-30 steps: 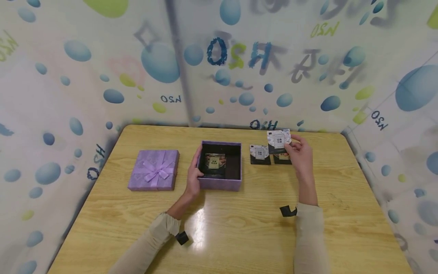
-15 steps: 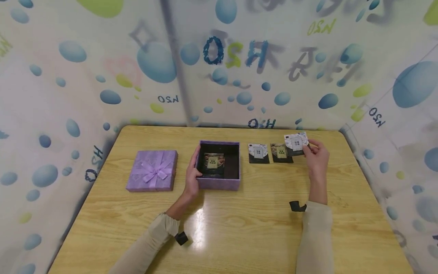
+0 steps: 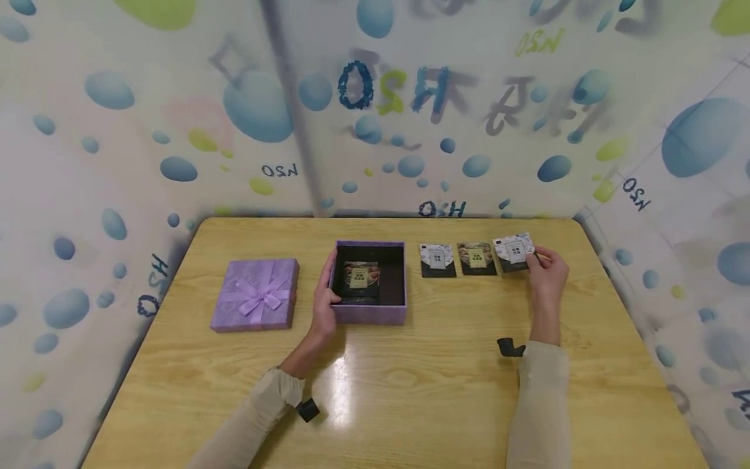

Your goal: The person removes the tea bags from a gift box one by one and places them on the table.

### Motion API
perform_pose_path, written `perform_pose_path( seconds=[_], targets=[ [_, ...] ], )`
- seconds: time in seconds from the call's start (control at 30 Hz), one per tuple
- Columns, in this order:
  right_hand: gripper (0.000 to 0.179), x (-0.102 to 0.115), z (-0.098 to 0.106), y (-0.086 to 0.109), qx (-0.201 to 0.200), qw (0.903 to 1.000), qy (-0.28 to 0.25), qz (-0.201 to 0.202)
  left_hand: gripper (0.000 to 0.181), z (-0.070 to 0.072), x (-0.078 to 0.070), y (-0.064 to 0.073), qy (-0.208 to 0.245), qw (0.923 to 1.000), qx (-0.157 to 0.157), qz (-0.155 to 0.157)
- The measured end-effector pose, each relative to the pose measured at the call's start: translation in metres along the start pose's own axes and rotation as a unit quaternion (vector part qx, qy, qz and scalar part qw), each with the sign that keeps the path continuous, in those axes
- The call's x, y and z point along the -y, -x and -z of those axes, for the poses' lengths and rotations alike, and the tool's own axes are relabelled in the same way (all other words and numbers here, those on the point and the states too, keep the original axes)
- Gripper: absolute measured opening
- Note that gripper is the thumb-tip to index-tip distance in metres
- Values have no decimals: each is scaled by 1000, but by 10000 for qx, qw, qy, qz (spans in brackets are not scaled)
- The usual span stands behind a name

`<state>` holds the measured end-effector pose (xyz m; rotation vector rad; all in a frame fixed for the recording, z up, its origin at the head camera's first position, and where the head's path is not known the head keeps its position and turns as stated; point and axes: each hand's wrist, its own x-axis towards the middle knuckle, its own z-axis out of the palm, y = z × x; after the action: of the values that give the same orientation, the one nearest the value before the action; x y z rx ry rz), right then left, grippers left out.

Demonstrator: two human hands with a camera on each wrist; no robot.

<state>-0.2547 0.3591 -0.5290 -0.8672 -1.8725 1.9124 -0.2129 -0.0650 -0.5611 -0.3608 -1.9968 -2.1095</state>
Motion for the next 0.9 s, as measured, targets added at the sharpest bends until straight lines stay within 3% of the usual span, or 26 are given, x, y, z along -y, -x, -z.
perform_pose_path(
  seconds=[0.23, 0.37, 0.6, 0.9],
  targets=[
    [17, -14, -2, -10, -168, 9996, 143, 149, 89, 3, -1, 1, 20, 10000, 10, -24],
    [29, -22, -2, -12, -251, 9968, 661, 367, 89, 3, -1, 1, -4, 10000, 4, -40],
    [51, -26, -1, -10, -265, 9712, 2219, 828, 90, 2, -1, 0, 5, 10000, -17, -75],
    [57, -29, 1, -8, -184, 9582, 2613, 1154, 90, 1, -1, 0, -39, 10000, 28, -45]
  ],
)
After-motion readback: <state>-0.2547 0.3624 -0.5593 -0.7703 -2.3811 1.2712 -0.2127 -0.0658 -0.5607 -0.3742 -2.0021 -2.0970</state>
